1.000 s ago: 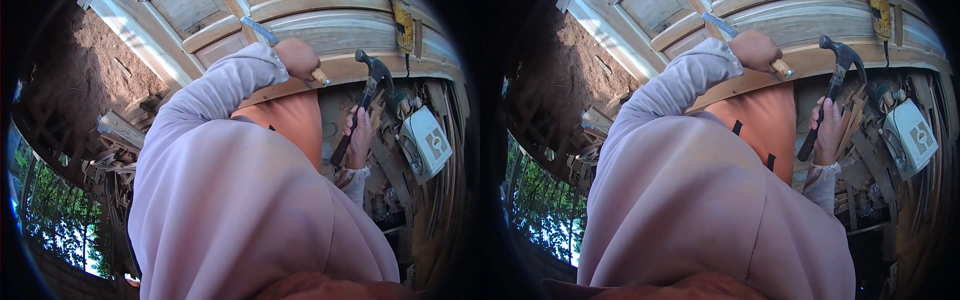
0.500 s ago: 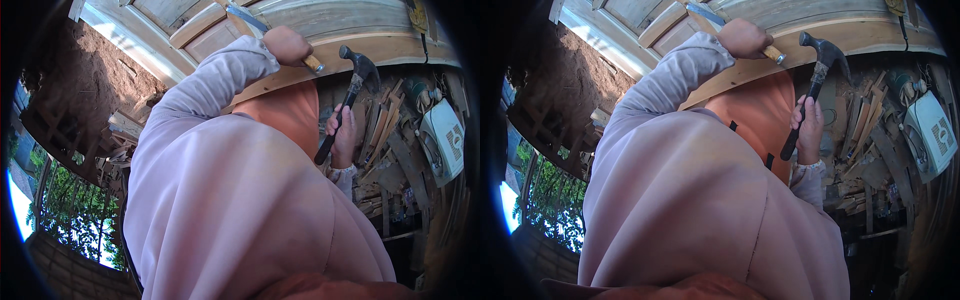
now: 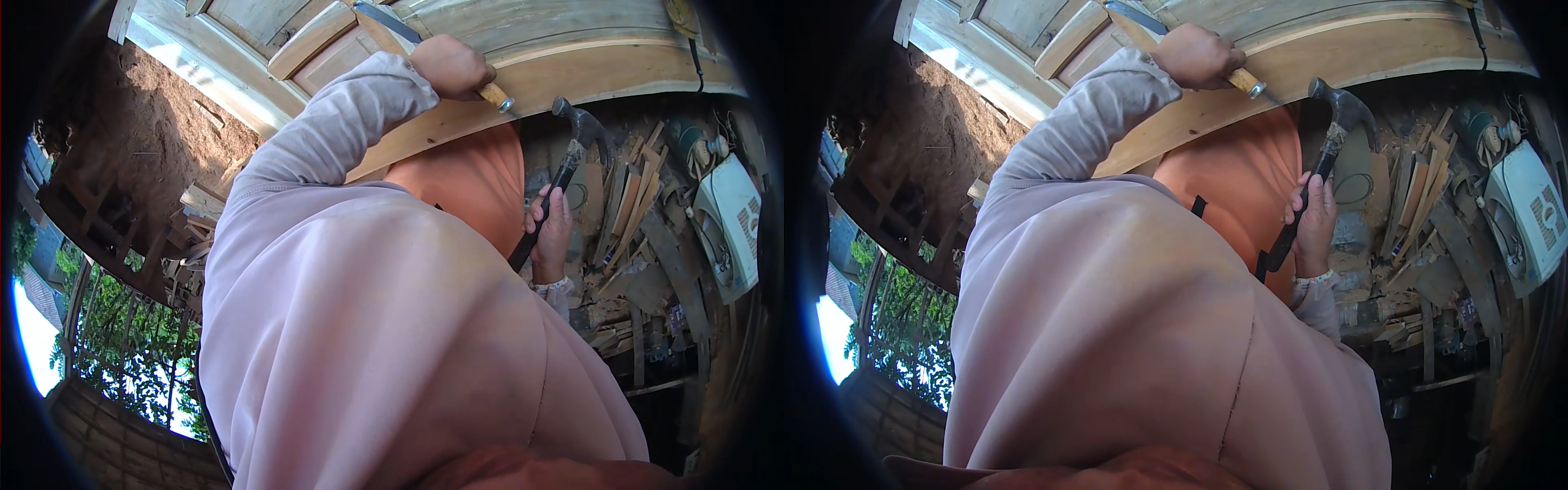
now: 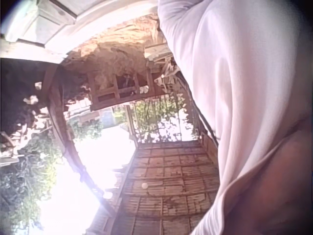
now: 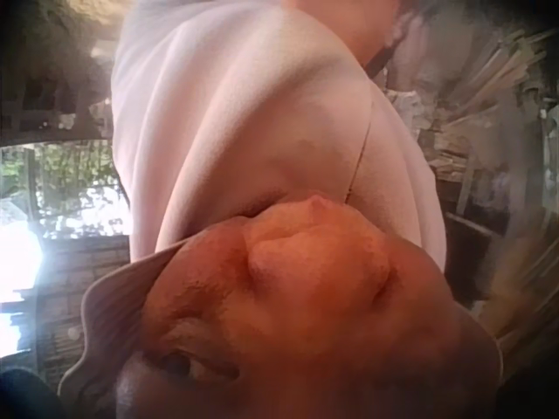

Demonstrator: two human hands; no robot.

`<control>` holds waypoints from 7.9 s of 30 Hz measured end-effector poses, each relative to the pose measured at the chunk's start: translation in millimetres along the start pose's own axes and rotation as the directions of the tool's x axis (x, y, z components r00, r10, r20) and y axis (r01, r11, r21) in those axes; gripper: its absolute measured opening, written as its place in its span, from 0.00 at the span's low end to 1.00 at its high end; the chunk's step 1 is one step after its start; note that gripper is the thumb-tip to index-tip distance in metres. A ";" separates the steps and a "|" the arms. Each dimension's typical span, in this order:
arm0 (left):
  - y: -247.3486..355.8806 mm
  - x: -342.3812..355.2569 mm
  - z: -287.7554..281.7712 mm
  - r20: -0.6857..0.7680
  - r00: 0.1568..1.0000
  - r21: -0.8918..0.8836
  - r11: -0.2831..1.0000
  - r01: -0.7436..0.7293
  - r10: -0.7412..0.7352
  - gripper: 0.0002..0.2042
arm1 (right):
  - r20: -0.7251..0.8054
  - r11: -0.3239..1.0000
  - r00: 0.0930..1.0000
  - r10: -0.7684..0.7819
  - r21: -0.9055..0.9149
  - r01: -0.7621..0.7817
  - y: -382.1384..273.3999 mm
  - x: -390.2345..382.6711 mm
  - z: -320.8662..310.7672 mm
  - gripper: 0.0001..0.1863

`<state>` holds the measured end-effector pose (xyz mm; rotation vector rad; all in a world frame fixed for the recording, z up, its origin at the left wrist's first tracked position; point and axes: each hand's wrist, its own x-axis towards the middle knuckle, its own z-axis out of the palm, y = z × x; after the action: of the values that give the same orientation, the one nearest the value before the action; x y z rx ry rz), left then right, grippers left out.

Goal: The person uses a chisel and a hammer to carve recesses into a wooden door frame, striking the chisel with the hammer to remove small pieces of wood.

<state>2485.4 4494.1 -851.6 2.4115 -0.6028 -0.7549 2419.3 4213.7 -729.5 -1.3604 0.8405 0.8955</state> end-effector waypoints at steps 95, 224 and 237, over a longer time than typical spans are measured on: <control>-85.9 -11.5 -235.5 -0.654 0.418 -0.333 0.736 0.590 -0.630 0.15 | 0.285 0.906 0.943 -0.170 -0.331 0.263 -225.4 42.6 138.6 0.14; -150.9 48.2 -186.9 -0.898 0.338 -0.092 0.871 0.483 -0.282 0.02 | 0.347 0.964 0.924 -0.159 -0.149 0.221 -215.9 129.7 205.8 0.16; -155.2 53.8 -177.0 -0.866 0.374 -0.114 0.859 0.500 -0.333 0.03 | 0.273 0.967 0.946 -0.173 -0.136 0.216 -212.6 134.7 208.6 0.16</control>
<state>2674.0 4644.7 -842.3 2.6902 0.4273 0.4683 2666.5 4426.8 -749.6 -1.4040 0.4294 0.9778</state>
